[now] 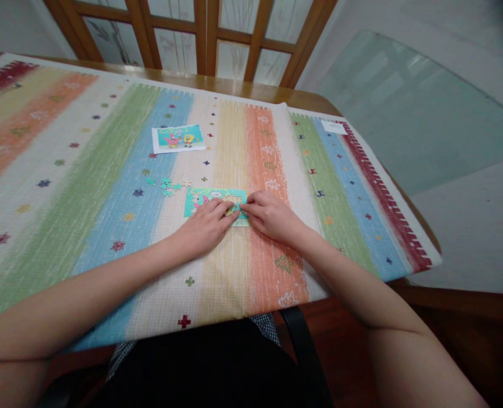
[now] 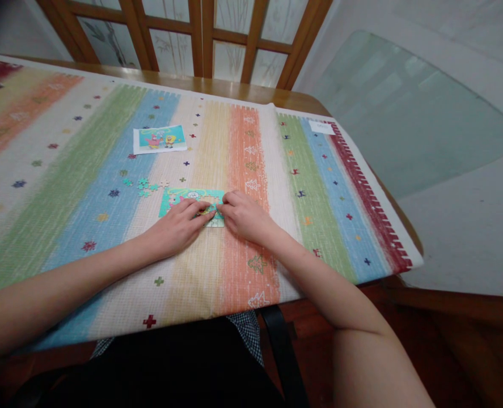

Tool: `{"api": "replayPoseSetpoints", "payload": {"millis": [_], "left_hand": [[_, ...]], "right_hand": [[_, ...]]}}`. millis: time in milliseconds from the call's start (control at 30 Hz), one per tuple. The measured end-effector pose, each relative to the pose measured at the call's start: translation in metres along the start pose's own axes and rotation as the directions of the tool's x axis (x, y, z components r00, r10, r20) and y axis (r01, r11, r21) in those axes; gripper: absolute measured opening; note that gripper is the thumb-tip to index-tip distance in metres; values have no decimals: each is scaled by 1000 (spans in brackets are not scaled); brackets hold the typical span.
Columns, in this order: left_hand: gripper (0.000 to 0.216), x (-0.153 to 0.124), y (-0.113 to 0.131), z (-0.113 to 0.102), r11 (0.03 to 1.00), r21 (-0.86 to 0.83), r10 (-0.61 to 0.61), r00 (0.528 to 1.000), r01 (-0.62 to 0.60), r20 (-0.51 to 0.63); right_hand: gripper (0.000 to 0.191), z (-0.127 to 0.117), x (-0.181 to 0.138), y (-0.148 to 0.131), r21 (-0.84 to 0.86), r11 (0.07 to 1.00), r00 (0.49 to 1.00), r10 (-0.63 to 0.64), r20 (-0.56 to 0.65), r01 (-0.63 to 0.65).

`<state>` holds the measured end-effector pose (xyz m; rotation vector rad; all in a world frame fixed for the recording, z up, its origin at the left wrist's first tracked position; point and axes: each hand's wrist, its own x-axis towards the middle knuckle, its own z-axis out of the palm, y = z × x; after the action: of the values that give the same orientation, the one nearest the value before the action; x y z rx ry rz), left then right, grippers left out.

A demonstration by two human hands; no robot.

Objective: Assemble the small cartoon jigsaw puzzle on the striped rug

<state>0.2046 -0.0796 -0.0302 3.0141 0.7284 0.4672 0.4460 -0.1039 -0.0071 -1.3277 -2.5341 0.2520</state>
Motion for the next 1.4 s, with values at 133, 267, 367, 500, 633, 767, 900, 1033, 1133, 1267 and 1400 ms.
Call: {"api": "replayPoseSetpoints", "payload": {"millis": [133, 267, 367, 500, 633, 767, 900, 1033, 1133, 1267, 1400], "left_hand": [[36, -1, 1, 1, 1000, -17, -11, 1000, 11, -23], [36, -1, 1, 2, 1000, -19, -18, 999, 17, -34], [36, -1, 1, 2, 1000, -29, -2, 999, 1, -35], [36, 0, 1, -1, 1000, -17, 15, 999, -16, -31], [34, 2, 2, -3, 1000, -14, 18, 1000, -19, -23], [32, -1, -7, -6, 982, -187, 3, 996, -20, -88], [26, -5, -22, -13, 938, -345, -95, 984, 38, -149], [32, -7, -24, -18, 953, -300, -61, 996, 36, -72], [39, -11, -15, -16, 978, -207, -30, 999, 34, 26], [50, -13, -2, -12, 990, -126, -41, 985, 62, 167], [52, -11, 0, -13, 993, -98, -46, 971, 71, 235]], "right_hand": [[31, 7, 2, 6, 81, 996, 994, 51, -92, -43], [30, 6, 5, 9, 116, 992, 997, 58, -58, -51], [29, 2, 5, 9, 124, 992, 999, 38, -36, -33], [31, 0, 4, 6, 64, 998, 1000, 13, -23, -12], [31, 0, 7, 3, 5, 1000, 1000, 7, 16, -7], [26, -3, 9, 6, 85, 995, 999, 52, -14, -50], [28, -5, 11, 13, 200, 975, 995, 104, 2, -102], [31, -7, 14, 15, 219, 966, 990, 127, 59, -137], [28, -11, 18, 12, 227, 958, 982, 152, 109, -174], [26, -19, 27, 10, 187, 958, 965, 186, 184, -220], [25, -27, 39, 9, 163, 956, 947, 199, 252, -244]]}}
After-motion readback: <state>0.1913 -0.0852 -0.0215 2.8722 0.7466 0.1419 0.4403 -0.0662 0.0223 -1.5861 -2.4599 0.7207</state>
